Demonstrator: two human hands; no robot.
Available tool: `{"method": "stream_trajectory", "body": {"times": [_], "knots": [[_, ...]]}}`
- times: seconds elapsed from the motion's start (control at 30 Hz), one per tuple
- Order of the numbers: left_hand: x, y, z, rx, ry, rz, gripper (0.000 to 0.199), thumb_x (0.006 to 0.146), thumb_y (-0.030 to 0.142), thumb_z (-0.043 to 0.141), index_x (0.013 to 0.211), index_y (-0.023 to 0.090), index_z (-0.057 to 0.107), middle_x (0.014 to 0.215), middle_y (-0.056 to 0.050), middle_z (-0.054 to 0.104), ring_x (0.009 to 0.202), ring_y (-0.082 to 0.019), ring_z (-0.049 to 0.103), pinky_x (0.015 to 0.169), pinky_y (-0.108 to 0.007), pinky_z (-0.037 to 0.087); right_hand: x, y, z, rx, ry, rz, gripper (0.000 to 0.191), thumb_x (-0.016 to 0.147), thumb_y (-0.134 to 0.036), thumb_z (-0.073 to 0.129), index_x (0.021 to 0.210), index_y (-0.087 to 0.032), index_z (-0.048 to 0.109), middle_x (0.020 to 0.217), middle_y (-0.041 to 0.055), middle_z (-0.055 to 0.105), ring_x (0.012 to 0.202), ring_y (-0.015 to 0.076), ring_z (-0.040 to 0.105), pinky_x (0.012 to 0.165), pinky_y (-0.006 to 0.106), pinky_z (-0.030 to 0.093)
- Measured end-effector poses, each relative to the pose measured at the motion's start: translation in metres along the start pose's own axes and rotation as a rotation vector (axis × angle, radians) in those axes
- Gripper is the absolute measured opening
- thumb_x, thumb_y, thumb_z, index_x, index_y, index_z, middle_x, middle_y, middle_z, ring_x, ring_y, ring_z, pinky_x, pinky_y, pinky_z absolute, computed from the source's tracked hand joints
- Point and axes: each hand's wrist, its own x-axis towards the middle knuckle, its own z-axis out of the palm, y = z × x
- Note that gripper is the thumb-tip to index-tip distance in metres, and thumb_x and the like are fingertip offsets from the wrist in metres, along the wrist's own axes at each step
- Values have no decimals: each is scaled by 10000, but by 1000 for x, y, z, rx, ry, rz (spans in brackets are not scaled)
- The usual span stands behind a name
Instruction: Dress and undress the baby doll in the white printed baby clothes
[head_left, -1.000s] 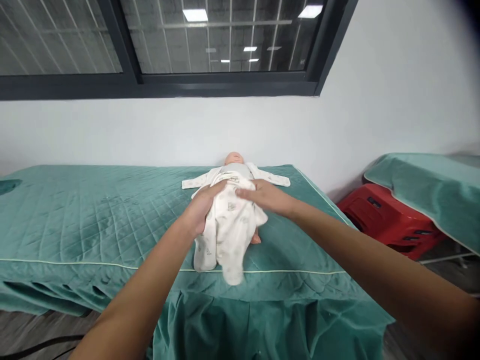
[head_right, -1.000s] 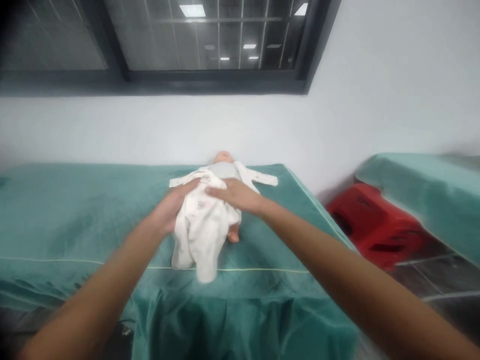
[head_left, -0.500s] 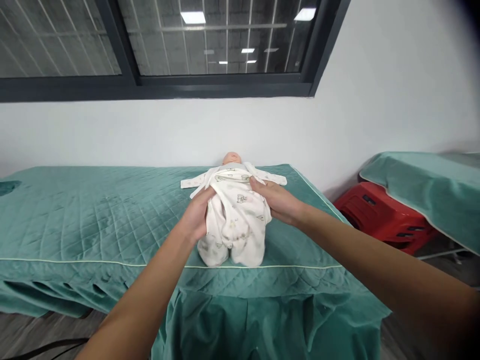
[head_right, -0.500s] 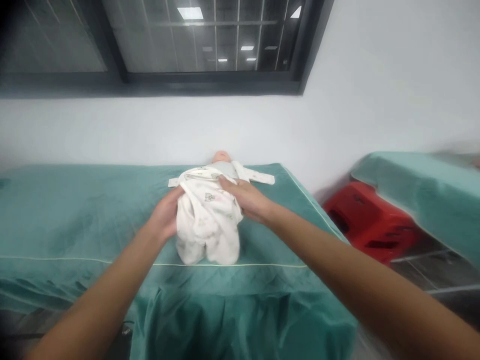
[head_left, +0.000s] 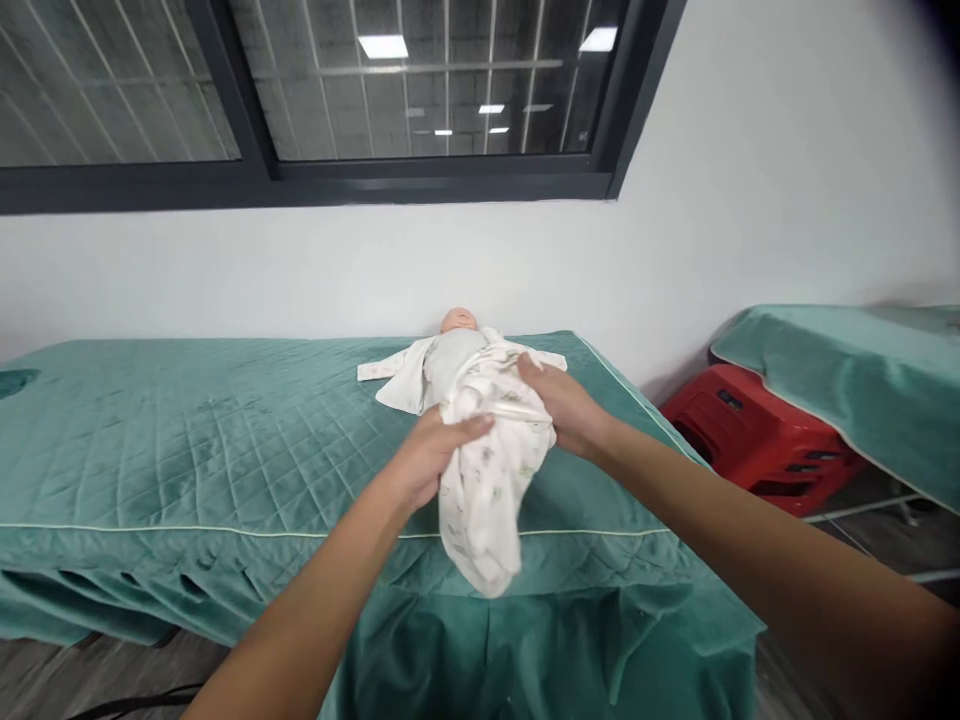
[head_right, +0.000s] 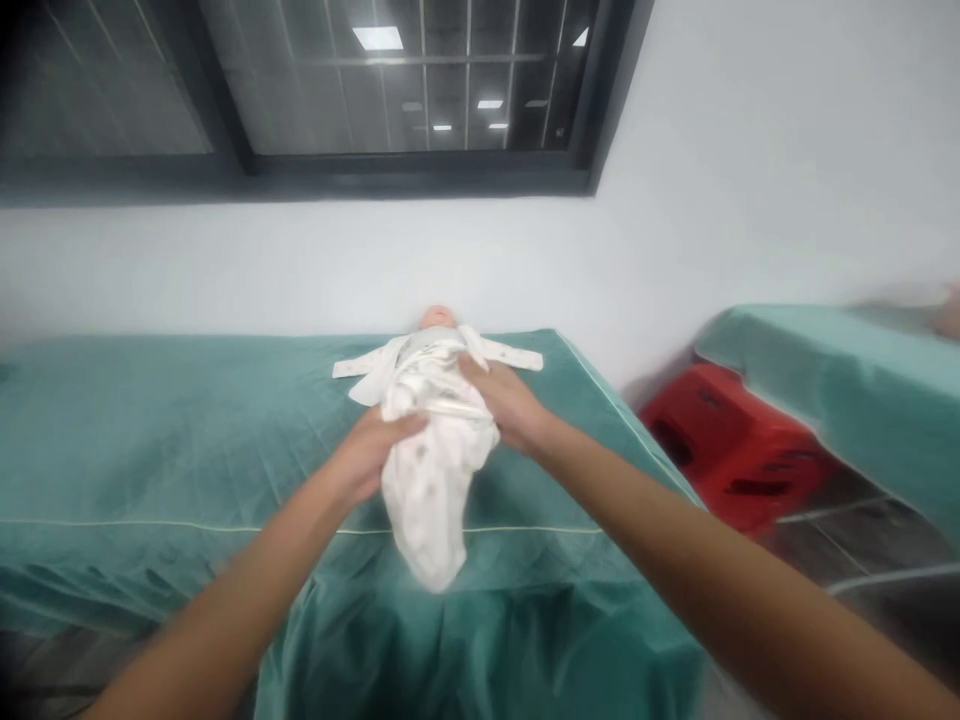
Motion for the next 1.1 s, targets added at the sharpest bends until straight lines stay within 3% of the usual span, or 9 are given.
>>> {"method": "stream_trajectory", "body": {"times": [0.1, 0.17, 0.3, 0.47, 0.57, 0.73, 0.83, 0.97, 1.1], "knots": [[3, 5, -8, 16, 36, 69, 569, 700, 340, 839, 1184, 92, 668, 1080, -142, 729, 969, -298, 701, 887, -395, 550, -11, 8, -1, -234, -293, 42, 534, 727, -525, 778, 1123, -173, 705, 1066, 85, 743, 993, 251, 688, 805, 328, 562], [4, 6, -11, 58, 22, 55, 570, 702, 335, 838, 1189, 89, 670, 1068, -140, 731, 952, -295, 703, 864, -385, 558, -16, 10, 2, -372, -383, 65, 505, 687, -460, 823, 1101, -187, 725, 1073, 66, 741, 995, 254, 682, 824, 338, 553], [3, 3, -13, 32, -23, -55, 576, 770, 389, 789, 1247, 103, 640, 1030, -141, 736, 886, -282, 715, 830, -390, 566, -19, 16, 10, -355, -218, 46, 458, 687, -438, 824, 1054, -180, 735, 1028, 59, 742, 965, 249, 678, 818, 343, 548], [1, -7, -10, 55, -127, -199, 605, 761, 508, 775, 1199, 106, 666, 1036, -146, 733, 941, -273, 702, 870, -370, 548, -20, 20, 16, 54, 17, 46, 468, 746, -442, 780, 1112, -169, 680, 995, 71, 742, 875, 225, 697, 777, 335, 560], [3, -12, -12, 150, -223, -251, 612, 690, 430, 850, 1190, 124, 675, 1099, -132, 721, 1003, -266, 682, 910, -356, 529, -17, 18, 13, 215, 104, 70, 437, 807, -469, 720, 1117, -166, 666, 986, 80, 744, 861, 231, 705, 798, 358, 573], [24, -13, -26, 262, -75, -229, 488, 715, 344, 818, 1122, 105, 695, 1026, -126, 735, 933, -254, 688, 848, -343, 533, -15, 37, -1, 267, 99, 83, 435, 848, -454, 688, 1174, -167, 656, 1063, 98, 738, 972, 234, 697, 885, 361, 559], [37, -10, -32, 505, 28, -223, 382, 752, 311, 748, 1056, 85, 702, 1012, -118, 739, 914, -256, 687, 800, -319, 527, -24, 62, -7, 242, 76, 173, 432, 832, -426, 709, 1178, -171, 664, 1103, 100, 731, 985, 228, 694, 896, 356, 550], [48, -16, -30, 1259, -18, -154, 241, 840, 280, 591, 979, 127, 715, 1051, -102, 735, 997, -281, 670, 831, -325, 503, -40, 92, -11, 67, 78, 294, 477, 779, -417, 747, 1169, -150, 683, 1093, 124, 736, 979, 265, 692, 855, 376, 552], [51, -36, -23, 1530, -3, -126, 250, 851, 234, 510, 983, 128, 694, 1057, -194, 710, 1011, -364, 654, 862, -454, 475, -43, 114, -15, -259, 241, 189, 435, 763, -412, 721, 1138, -192, 703, 1088, 93, 745, 1026, 292, 670, 922, 429, 522]]}}
